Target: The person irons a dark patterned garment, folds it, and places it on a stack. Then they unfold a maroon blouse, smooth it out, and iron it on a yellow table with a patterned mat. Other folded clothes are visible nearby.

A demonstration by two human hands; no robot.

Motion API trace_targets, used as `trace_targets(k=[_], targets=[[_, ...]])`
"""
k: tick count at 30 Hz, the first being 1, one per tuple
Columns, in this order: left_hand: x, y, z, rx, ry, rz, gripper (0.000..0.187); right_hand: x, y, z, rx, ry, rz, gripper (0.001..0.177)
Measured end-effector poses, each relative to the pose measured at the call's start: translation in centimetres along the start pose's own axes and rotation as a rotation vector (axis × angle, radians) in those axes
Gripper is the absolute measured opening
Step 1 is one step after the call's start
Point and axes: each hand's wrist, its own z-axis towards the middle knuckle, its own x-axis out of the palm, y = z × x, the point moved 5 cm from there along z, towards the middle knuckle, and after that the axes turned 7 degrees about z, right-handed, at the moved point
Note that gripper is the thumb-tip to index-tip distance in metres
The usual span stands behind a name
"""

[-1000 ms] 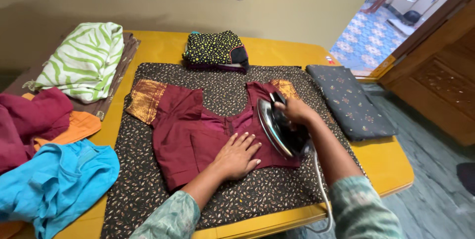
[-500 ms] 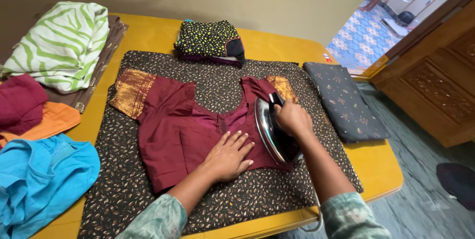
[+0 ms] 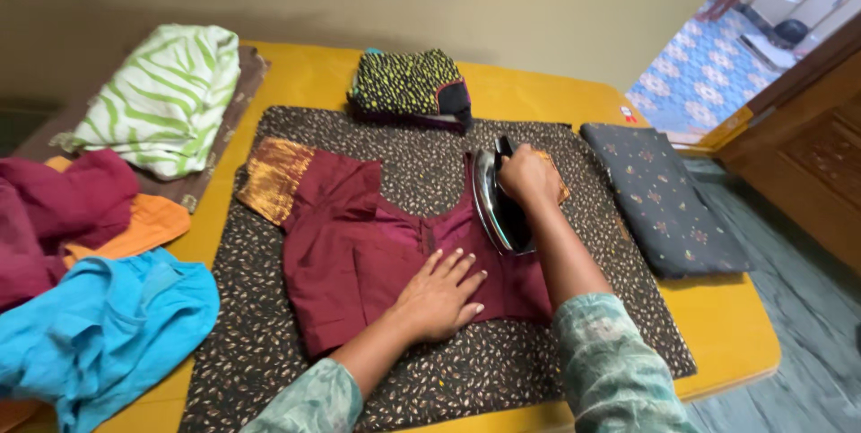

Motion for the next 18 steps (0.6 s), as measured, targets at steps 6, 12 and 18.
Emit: trace_targets(k=[6, 12, 18], targets=[[0.3, 0.2, 0.1, -0.001, 0.001, 0.000, 0.064, 0.3, -1.7, -0.7, -0.010, 0.029, 0.023, 0.052], [0.7, 0.7, 0.3, -0.035, -0.037, -0.019, 0.081, -0.6, -3.9, -5.0, 0.054, 0.146, -0.010, 0.054], [0.8, 0.7, 0.4, -0.059, 0.005, 0.018, 0.081, -2.2, -4.3, -11.2, 0.051, 0.243, -0.078, 0.054]])
